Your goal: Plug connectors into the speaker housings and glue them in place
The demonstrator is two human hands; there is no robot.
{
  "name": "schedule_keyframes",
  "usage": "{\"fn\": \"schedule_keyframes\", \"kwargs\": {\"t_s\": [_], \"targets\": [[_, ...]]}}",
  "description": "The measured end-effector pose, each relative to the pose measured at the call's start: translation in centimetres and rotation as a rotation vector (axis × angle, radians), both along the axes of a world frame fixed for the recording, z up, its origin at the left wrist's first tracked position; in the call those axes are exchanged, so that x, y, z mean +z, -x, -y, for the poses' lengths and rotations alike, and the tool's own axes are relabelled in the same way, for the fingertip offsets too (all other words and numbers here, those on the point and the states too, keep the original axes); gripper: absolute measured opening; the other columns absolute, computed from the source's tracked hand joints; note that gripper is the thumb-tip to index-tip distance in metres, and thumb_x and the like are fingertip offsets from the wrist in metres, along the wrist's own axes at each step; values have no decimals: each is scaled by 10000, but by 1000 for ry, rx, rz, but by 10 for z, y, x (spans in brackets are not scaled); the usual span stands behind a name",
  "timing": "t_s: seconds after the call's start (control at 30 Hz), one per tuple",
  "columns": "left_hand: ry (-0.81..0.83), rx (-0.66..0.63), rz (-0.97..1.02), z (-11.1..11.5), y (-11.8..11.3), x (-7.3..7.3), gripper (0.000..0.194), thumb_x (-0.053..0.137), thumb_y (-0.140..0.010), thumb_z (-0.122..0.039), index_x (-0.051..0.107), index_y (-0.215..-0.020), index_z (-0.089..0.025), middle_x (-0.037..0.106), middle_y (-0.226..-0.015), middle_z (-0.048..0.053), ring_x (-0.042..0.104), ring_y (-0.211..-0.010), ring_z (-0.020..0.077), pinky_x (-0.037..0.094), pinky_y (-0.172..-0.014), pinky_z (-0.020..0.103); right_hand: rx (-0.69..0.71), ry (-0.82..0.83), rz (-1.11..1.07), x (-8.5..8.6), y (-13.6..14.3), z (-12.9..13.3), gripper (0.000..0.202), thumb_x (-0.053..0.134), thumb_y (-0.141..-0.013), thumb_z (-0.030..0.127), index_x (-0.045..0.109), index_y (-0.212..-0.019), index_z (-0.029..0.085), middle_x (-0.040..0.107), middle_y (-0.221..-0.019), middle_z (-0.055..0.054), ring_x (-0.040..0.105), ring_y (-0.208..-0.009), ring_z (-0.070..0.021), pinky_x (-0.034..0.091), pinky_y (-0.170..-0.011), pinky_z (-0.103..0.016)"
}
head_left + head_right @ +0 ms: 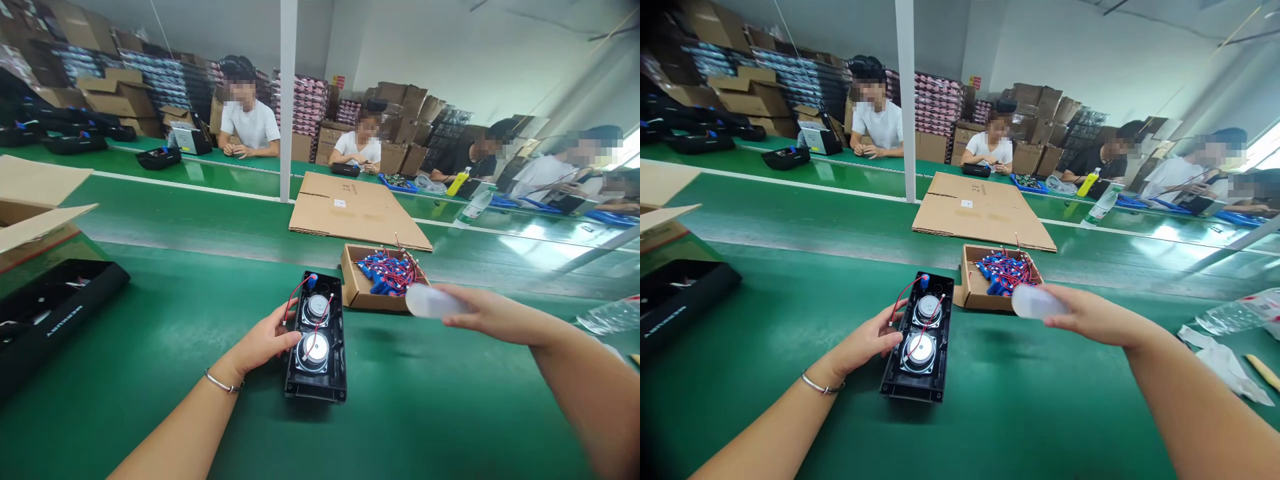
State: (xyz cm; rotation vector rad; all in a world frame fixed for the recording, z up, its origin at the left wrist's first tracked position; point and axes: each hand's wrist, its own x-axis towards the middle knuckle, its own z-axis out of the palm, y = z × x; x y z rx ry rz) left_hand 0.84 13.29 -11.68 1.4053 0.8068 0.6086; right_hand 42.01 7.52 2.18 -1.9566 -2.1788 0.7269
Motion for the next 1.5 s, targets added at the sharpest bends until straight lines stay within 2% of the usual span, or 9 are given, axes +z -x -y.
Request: {"fn": "schedule_keyframes", "kwargs": {"t_s": [0.1,0.17,0.27,0.4,0.5,0.73,0.87,1.33,1.5], "targets": [[-4,10,9,1,-1,1,898,662,-770,-482,195,-1468,-166,404,-1380,192,493,-614,82,406,-494,227,-15,-344,-712,10,63,-4,573,516,-839,572,443,-1317,265,520,-1316,-110,530,-1156,-314,513,-873,-431],[-15,2,20,2,-1,1,895,658,-774,-502,200,-1465,-165,420,-1360,186,477,-611,76,406,-499,225,24,-520,-921,6,107,-11,543,562,-820,557,451,-1270,273,519,-1299,-107,552,-1127,-298,523,-859,-421],[-15,-7,31,1,0,0,893,660,-775,-513,206,-1463,-172,416,-1360,179,463,-602,67,408,-508,223,111,-649,-911,-6,157,-26,419,631,-801,456,518,-1149,251,593,-1168,-92,583,-1069,-268,522,-876,-414],[-10,-13,49,-1,1,-2,910,671,-764,-529,210,-1463,-173,407,-1371,178,467,-596,64,407,-503,223,131,-654,-705,-18,189,-43,359,660,-774,361,565,-1086,209,639,-1085,-86,602,-1001,-246,490,-919,-422],[-13,-13,42,0,0,-1,932,677,-746,-553,217,-1461,-169,411,-1365,177,497,-614,78,407,-495,223,141,-654,-577,-22,198,-51,368,665,-763,331,573,-1095,200,639,-1073,-78,600,-983,-239,475,-921,-417],[-12,-13,63,-1,0,2,921,683,-737,-556,243,-1453,-177,434,-1350,166,510,-629,91,415,-498,225,199,-734,-450,-30,210,-76,337,661,-793,340,556,-1071,182,637,-1052,-85,595,-969,-242,489,-860,-395],[-32,2,31,-1,0,0,902,685,-741,-542,264,-1447,-170,466,-1320,172,523,-619,100,429,-501,235,209,-686,-377,-32,214,-84,317,647,-818,344,562,-1087,201,643,-1066,-79,596,-977,-248,489,-847,-406],[-18,-2,57,-1,-1,1,904,691,-744,-511,253,-1452,-159,462,-1340,187,547,-651,116,423,-468,217,228,-657,-364,-35,217,-85,336,671,-811,263,560,-1124,211,644,-1102,-56,602,-1005,-231,489,-865,-371],[0,0,85,0,-1,1,863,698,-756,-481,268,-1446,-192,468,-1336,168,549,-648,111,428,-471,213,242,-642,-372,-36,218,-84,345,671,-807,247,562,-1134,217,643,-1105,-49,603,-998,-219,493,-852,-357]]}}
